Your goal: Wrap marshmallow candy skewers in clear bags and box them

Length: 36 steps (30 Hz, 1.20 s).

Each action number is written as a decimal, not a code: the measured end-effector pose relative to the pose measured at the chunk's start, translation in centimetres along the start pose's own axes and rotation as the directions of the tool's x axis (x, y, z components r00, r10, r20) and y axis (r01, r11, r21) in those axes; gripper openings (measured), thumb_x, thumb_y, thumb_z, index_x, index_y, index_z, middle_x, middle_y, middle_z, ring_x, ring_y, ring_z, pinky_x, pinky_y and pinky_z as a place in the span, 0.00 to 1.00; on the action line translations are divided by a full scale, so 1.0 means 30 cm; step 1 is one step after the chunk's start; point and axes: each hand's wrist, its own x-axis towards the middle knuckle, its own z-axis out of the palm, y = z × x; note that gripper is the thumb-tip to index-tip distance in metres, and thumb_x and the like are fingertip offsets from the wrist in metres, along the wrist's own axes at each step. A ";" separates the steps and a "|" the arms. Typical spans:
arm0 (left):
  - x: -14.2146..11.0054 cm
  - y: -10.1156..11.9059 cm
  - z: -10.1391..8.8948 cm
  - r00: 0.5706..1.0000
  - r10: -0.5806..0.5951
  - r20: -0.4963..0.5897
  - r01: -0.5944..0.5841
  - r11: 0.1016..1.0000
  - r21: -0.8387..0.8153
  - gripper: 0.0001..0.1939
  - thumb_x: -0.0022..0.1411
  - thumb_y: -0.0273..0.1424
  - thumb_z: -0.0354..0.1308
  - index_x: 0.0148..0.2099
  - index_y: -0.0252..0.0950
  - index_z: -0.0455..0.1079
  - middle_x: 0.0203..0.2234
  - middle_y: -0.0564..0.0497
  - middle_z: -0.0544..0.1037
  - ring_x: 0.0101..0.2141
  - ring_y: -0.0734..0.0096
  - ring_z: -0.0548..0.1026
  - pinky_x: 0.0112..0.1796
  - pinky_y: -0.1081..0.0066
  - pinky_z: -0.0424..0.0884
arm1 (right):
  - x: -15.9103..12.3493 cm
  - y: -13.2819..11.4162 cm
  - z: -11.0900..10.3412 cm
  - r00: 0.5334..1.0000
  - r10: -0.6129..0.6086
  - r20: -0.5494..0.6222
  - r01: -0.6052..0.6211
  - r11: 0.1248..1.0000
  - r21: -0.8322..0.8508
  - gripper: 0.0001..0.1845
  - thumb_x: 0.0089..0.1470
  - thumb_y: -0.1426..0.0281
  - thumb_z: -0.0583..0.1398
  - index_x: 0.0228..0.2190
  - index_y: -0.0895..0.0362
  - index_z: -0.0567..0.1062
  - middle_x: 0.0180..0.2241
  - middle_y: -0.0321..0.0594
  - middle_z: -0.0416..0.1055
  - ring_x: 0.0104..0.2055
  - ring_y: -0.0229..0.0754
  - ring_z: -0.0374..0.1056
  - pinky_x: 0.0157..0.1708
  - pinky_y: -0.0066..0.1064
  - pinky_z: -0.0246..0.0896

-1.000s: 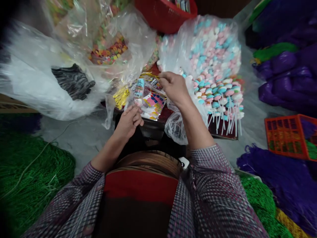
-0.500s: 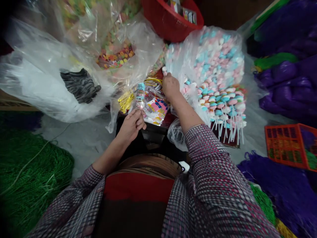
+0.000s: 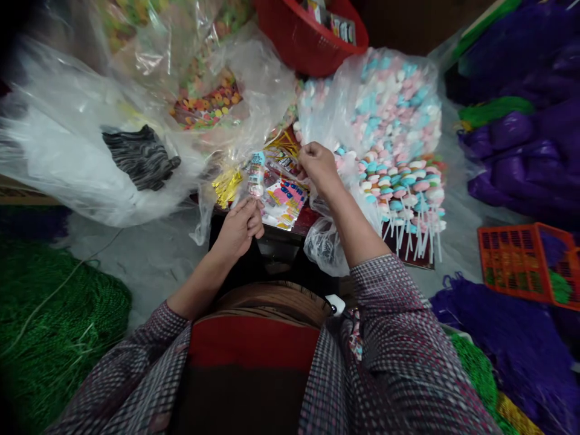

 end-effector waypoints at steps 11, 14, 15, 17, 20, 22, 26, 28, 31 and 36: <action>0.014 -0.002 0.079 1.000 -0.006 -0.026 0.009 0.992 0.127 0.10 0.70 0.35 0.60 0.36 0.38 0.67 0.14 0.65 0.56 0.12 0.85 0.50 0.17 0.78 0.54 | -0.376 -0.135 0.015 0.992 -0.085 0.089 0.083 0.996 0.025 0.12 0.55 0.58 0.65 0.27 0.52 0.72 0.22 0.31 0.67 0.25 0.37 0.62 0.27 0.31 0.58; -0.001 -0.009 0.105 1.000 -0.014 0.005 0.013 0.988 0.156 0.09 0.69 0.28 0.57 0.34 0.38 0.64 0.15 0.65 0.55 0.13 0.85 0.50 0.17 0.78 0.54 | -0.416 -0.144 0.027 0.979 -0.194 0.065 0.203 0.959 -0.198 0.09 0.55 0.66 0.62 0.25 0.52 0.70 0.22 0.32 0.69 0.27 0.39 0.63 0.31 0.32 0.59; -0.007 -0.012 0.113 1.000 -0.018 0.011 0.016 0.986 0.164 0.10 0.69 0.25 0.55 0.33 0.38 0.63 0.15 0.65 0.55 0.13 0.84 0.50 0.18 0.78 0.54 | -0.423 -0.144 0.029 0.975 -0.216 0.054 0.223 0.942 -0.249 0.09 0.55 0.68 0.61 0.24 0.52 0.69 0.22 0.33 0.69 0.28 0.39 0.64 0.32 0.32 0.60; -0.017 -0.018 0.127 1.000 -0.017 0.012 0.015 0.985 0.169 0.11 0.70 0.23 0.52 0.33 0.39 0.61 0.15 0.65 0.55 0.13 0.84 0.50 0.18 0.79 0.53 | -0.432 -0.141 0.033 0.970 -0.240 0.028 0.236 0.917 -0.321 0.09 0.54 0.70 0.60 0.23 0.51 0.67 0.23 0.34 0.70 0.28 0.40 0.65 0.32 0.33 0.60; -0.022 -0.030 0.137 1.000 0.006 -0.011 -0.004 0.986 0.164 0.14 0.73 0.30 0.52 0.32 0.38 0.59 0.15 0.65 0.55 0.14 0.84 0.51 0.17 0.79 0.52 | -0.440 -0.133 0.036 0.967 -0.256 -0.002 0.238 0.903 -0.358 0.09 0.54 0.69 0.60 0.23 0.51 0.67 0.23 0.36 0.70 0.29 0.42 0.66 0.33 0.34 0.61; -0.020 -0.036 0.138 0.999 0.023 -0.027 -0.018 0.987 0.160 0.16 0.74 0.36 0.54 0.31 0.38 0.59 0.15 0.65 0.55 0.14 0.85 0.51 0.17 0.80 0.51 | -0.447 -0.127 0.037 0.966 -0.256 -0.019 0.236 0.914 -0.329 0.09 0.55 0.67 0.60 0.23 0.51 0.68 0.24 0.36 0.70 0.30 0.43 0.66 0.33 0.34 0.61; -0.025 -0.028 0.144 1.000 0.006 -0.018 -0.003 0.994 0.113 0.20 0.74 0.42 0.54 0.30 0.37 0.62 0.12 0.65 0.53 0.12 0.85 0.48 0.16 0.80 0.48 | -0.464 -0.113 0.044 0.986 -0.159 -0.042 0.156 0.985 -0.074 0.12 0.56 0.59 0.62 0.26 0.51 0.73 0.24 0.34 0.70 0.28 0.40 0.64 0.32 0.33 0.61; -0.035 -0.016 0.147 0.999 -0.049 0.023 0.047 0.995 0.085 0.22 0.75 0.42 0.52 0.28 0.37 0.62 0.11 0.65 0.51 0.11 0.85 0.46 0.15 0.80 0.47 | -0.471 -0.104 0.049 0.999 -0.044 -0.016 0.046 0.991 0.129 0.14 0.54 0.56 0.65 0.26 0.52 0.74 0.23 0.32 0.69 0.25 0.37 0.61 0.29 0.32 0.60; -0.052 0.007 0.140 0.982 -0.150 0.114 0.143 0.987 0.070 0.24 0.74 0.42 0.52 0.26 0.36 0.63 0.10 0.65 0.48 0.10 0.86 0.46 0.14 0.80 0.47 | -0.477 -0.093 0.048 0.993 0.080 0.085 -0.105 0.931 0.351 0.16 0.49 0.56 0.69 0.24 0.53 0.74 0.23 0.31 0.70 0.23 0.34 0.59 0.26 0.31 0.60; -0.080 0.036 0.113 0.892 -0.363 0.270 0.341 0.932 0.126 0.25 0.74 0.33 0.48 0.22 0.35 0.66 0.09 0.63 0.46 0.09 0.84 0.45 0.13 0.80 0.50 | -0.487 -0.089 0.004 0.970 0.040 0.239 -0.145 0.886 0.441 0.20 0.40 0.55 0.76 0.31 0.52 0.78 0.29 0.33 0.76 0.33 0.39 0.71 0.39 0.35 0.71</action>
